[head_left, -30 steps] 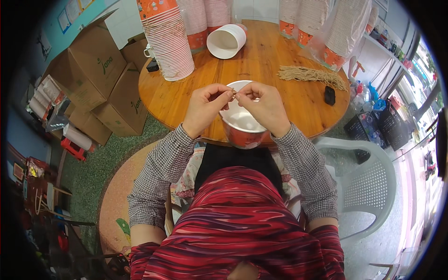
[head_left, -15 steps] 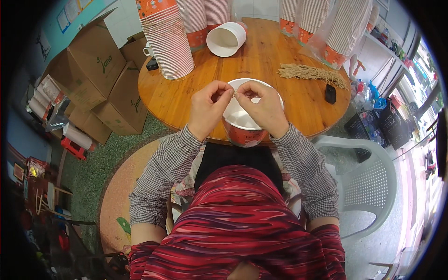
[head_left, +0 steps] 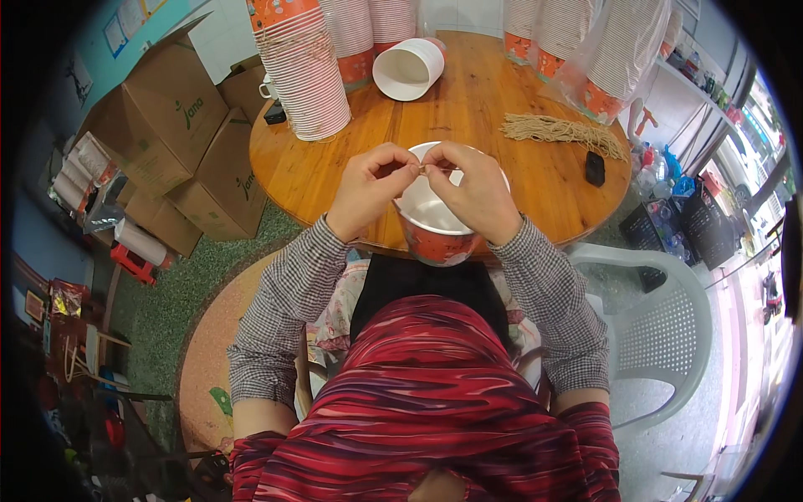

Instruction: Assembling festive paper bowls by threading and knotting strings to create handles.

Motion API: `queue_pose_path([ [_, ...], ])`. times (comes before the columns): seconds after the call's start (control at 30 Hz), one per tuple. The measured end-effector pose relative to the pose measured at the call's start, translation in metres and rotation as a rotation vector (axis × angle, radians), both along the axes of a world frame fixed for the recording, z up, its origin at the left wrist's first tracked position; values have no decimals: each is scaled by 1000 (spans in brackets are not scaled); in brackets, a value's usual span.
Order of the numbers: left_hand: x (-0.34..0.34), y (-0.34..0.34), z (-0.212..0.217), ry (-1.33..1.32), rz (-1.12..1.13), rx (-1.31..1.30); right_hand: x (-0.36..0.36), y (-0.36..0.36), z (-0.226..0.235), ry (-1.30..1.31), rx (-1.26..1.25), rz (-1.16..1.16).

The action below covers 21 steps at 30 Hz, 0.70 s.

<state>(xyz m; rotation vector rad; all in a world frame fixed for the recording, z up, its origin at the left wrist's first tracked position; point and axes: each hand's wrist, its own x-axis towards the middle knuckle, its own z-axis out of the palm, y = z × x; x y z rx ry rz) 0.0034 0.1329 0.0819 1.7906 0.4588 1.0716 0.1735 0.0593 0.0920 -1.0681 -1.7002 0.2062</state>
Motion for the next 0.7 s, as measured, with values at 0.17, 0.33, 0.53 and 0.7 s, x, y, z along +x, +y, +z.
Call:
queue_pose_path([
  [0.17, -12, 8, 4, -124, -370, -603, -4, -1, -2, -71, 122, -27],
  [0.33, -10, 8, 3, -137, -320, -688, -4, -3, 0, 0, 73, -62],
  [0.53, -11, 3, 4, -99, -304, -656, -3, 1, -5, -192, 257, -97],
  [0.7, -9, -8, 6, -31, -143, -458, 0, -4, -1, -85, 117, -86],
])
